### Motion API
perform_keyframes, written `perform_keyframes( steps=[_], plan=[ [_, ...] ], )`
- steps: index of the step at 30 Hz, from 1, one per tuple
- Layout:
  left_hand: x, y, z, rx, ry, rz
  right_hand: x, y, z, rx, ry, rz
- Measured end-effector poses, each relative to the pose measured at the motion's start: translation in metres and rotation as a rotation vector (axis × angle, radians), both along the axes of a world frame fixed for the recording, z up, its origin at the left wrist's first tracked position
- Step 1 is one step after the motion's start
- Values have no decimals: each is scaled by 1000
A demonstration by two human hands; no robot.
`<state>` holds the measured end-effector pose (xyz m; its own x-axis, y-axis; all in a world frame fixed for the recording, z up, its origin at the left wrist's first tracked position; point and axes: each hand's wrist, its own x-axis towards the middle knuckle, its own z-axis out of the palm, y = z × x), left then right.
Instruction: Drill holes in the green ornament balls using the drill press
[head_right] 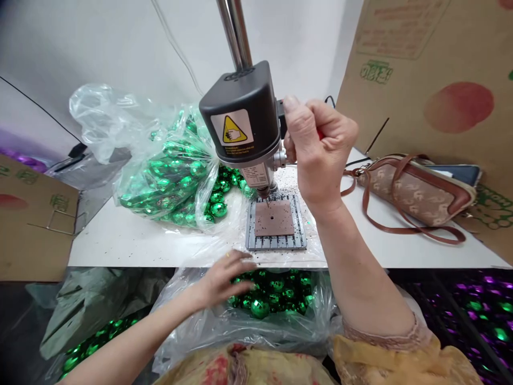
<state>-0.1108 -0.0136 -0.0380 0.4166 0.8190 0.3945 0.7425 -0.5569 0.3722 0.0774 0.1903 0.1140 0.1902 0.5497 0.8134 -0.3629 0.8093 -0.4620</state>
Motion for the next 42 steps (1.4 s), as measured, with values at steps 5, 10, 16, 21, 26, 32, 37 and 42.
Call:
perform_keyframes(
  steps=[5,10,16,21,26,32,37,42],
  plan=[
    [-62,77,-3,70,116,719,-4,0,2,-31,49,-7],
    [-89,113,-2,-75,140,741,-3,0,2,-23,51,-2],
    [-33,93,12,-183,-570,331,-3,-2,1,6,62,9],
    [6,101,-4,-320,-657,293,-5,-1,0,-7,82,21],
    [5,119,-17,-283,-569,377,-4,0,-2,-12,45,-2],
    [9,126,-16,-168,-422,323,-1,0,-4,-59,-87,-70],
    [20,129,-21,-190,-532,392,-1,0,-5,-59,-104,-86],
    [31,133,-26,-149,-555,417,-1,2,-6,-37,-133,-110]
  ],
)
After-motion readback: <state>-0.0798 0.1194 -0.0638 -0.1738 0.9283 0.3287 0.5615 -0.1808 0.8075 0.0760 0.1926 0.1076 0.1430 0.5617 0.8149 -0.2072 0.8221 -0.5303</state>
